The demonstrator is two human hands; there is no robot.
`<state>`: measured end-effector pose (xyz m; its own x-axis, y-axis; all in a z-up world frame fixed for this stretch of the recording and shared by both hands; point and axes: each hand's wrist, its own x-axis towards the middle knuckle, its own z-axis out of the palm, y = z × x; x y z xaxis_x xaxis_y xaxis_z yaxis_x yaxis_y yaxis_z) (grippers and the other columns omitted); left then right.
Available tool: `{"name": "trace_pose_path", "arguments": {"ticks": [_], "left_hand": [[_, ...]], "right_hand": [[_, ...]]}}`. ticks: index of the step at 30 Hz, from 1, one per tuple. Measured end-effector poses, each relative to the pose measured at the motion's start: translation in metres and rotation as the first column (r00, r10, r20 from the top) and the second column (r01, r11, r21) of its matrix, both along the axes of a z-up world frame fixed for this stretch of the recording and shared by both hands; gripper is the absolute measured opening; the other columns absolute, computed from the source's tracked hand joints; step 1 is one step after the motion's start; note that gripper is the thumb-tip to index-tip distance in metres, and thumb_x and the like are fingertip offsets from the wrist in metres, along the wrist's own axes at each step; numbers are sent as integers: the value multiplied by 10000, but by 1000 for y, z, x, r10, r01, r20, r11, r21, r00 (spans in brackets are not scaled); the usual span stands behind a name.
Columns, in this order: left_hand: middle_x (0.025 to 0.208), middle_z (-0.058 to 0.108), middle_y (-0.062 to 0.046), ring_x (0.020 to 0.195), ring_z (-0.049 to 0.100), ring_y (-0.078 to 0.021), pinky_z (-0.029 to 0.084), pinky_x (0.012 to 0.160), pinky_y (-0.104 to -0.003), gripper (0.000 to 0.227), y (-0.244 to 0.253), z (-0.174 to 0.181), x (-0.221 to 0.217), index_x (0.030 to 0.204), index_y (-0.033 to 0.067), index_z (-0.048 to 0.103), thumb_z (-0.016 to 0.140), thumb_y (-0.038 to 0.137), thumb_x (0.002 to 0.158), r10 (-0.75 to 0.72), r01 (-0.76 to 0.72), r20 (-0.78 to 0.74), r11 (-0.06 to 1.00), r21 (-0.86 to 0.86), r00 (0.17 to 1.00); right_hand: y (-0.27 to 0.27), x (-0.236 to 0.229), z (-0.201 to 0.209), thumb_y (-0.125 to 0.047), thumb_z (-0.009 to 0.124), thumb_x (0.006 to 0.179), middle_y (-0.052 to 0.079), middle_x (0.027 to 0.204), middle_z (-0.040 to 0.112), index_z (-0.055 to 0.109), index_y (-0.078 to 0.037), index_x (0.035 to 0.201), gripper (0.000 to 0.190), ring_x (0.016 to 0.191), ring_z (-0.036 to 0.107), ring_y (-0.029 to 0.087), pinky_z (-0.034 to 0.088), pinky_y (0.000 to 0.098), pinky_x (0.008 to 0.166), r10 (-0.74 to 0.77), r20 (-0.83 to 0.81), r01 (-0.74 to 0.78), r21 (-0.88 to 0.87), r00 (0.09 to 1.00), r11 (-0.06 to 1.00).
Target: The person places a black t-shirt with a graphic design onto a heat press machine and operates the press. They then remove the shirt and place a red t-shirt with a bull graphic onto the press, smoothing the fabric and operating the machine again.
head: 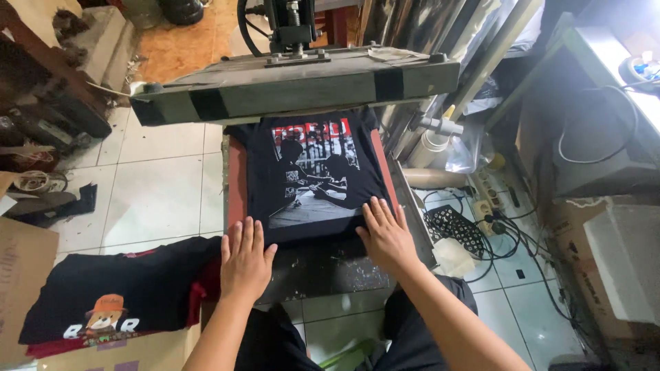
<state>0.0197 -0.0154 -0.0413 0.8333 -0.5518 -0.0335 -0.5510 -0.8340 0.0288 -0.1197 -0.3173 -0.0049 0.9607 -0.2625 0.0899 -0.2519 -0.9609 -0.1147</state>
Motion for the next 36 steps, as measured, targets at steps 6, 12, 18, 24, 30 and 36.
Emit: {"name": "trace_pose_path", "arguments": {"ticks": [6, 12, 18, 24, 30, 36], "left_hand": [[1699, 239, -143, 1561, 218, -333, 153, 1229, -554, 696, -46, -2, -32, 1623, 114, 284, 367, 524, 1067, -152, 145, -32, 976, -160, 988], [1695, 255, -146, 1558, 234, -325, 189, 1233, -538, 676, -45, -5, -37, 1619, 107, 295, 398, 471, 1059, -145, 152, 56, 975, -160, 988], [1698, 242, -75, 1563, 198, -274, 205, 1224, -507, 718, -46, -10, -32, 1604, 111, 297, 456, 488, 1014, -141, 155, 81, 965, -212, 987], [1554, 497, -83, 1451, 423, -302, 374, 1094, -538, 614, -53, 12, -30, 1441, 119, 536, 524, 520, 975, -77, 111, 122, 948, -299, 989], [1442, 557, -62, 1337, 504, -319, 428, 1028, -508, 547, -60, 13, -20, 1330, 207, 617, 671, 516, 883, -55, 72, 61, 947, -314, 997], [1375, 589, -46, 1266, 573, -281, 517, 969, -469, 525, -74, 86, 2, 1353, 196, 592, 639, 512, 937, -111, 108, 15, 912, -396, 994]], "right_hand": [[40, 6, -12, -517, 599, 964, 199, 1600, 410, 463, -108, 1526, 709, 1493, 371, 352, 268, 556, 1197, 61, 55, -63, 45, 997, 997], [39, 1, -14, -474, 595, 963, 201, 1613, 389, 433, -100, 1547, 712, 1502, 353, 346, 266, 524, 1208, 90, 66, -89, -11, 994, 996], [33, 1, -36, -475, 496, 1010, 172, 1661, 293, 339, -82, 1587, 715, 1546, 245, 335, 218, 509, 1222, 151, 158, -138, -92, 976, 986], [33, 8, -36, -513, 587, 937, 158, 1639, 335, 387, -115, 1563, 768, 1515, 297, 331, 252, 497, 1186, 111, 132, -101, -78, 985, 992], [30, 18, -25, -506, 625, 927, 212, 1586, 385, 468, -100, 1482, 706, 1442, 370, 404, 347, 535, 1085, 113, 47, -114, 5, 992, 994], [9, 47, 97, -318, 628, 981, 144, 1458, 536, 560, -82, 1368, 459, 1271, 535, 383, 439, 507, 1004, 162, 23, -159, 361, 987, 919]]}}
